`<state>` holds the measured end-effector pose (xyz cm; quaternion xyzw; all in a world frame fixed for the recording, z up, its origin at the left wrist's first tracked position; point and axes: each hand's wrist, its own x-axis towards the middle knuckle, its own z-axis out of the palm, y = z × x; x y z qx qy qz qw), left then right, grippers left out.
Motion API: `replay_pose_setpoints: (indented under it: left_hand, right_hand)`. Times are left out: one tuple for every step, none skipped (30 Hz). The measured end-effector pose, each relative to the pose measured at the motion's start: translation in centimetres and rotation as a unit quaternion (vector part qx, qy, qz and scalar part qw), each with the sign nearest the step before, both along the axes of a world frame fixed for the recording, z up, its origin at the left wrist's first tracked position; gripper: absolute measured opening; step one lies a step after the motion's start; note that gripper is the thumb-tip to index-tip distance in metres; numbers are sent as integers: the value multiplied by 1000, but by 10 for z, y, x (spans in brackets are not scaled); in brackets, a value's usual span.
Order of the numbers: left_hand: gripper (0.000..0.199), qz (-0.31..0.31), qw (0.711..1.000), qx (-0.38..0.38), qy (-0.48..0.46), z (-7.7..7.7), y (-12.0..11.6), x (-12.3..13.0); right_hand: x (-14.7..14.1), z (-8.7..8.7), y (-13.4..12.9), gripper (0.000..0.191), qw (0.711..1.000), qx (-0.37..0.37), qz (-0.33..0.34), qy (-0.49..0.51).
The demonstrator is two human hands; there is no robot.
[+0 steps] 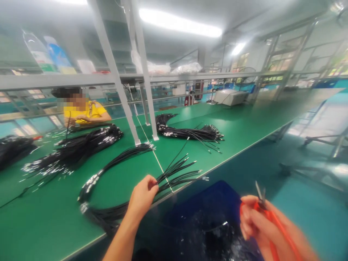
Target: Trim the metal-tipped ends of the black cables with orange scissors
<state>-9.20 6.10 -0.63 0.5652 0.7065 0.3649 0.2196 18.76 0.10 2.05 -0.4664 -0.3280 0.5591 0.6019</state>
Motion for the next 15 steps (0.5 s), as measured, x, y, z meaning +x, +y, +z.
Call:
replay_pose_setpoints:
  left_hand:
    - [6, -9, 1000, 5, -6, 8, 3, 5]
    - [3, -21, 1000, 11, -14, 16, 6, 12]
    - [2, -38, 999, 18, -23, 24, 7, 22]
    - [4, -59, 998, 24, -31, 33, 6, 33]
    - [6, -84, 995, 31, -40, 41, 4, 45]
    - [8, -109, 992, 38, -49, 48, 0, 58]
    - [9, -139, 988, 46, -58, 54, -5, 70]
    - [8, -171, 981, 59, -73, 59, -12, 81]
    - [7, -199, 973, 73, -92, 62, -18, 90]
    - [7, -217, 966, 86, -108, 64, -25, 99]
    - [8, -228, 961, 99, -121, 63, -31, 106]
    - [10, -229, 958, 112, -130, 60, -36, 114]
    - [12, -225, 957, 122, -134, 55, -40, 121]
    - [13, -220, 957, 131, -139, 46, -43, 128]
    - [16, -201, 961, 122, -145, 35, -45, 134]
  right_hand:
    - [-2, -1, 0, 29, 1000, -5, -3, -12]
    - [-5, -3, 0, 31, 1000, -9, -5, -21]
    - [-9, -6, 0, 34, 1000, -10, -5, -24]
    - [-13, -9, 1, 39, 1000, -6, -4, -20]
    - [-17, -14, 2, 45, 1000, 0, -4, -12]
    - [-20, -20, 3, 51, 1000, 12, -1, -1]
    - [-23, -26, 5, 56, 999, 30, -9, 9]
    - [-25, -32, 7, 56, 998, 49, -24, 13]
    - [-25, -37, 9, 55, 997, 63, -40, 12]
    - [-24, -42, 10, 52, 996, 69, -55, 7]
    - [-22, -45, 10, 49, 995, 70, -65, 1]
    - [-19, -48, 10, 47, 995, 67, -68, -1]
    - [-17, -50, 10, 45, 996, 65, -66, -1]
    - [-17, -52, 11, 44, 996, 67, -54, 7]
    - [-19, -54, 14, 42, 996, 73, -37, 21]
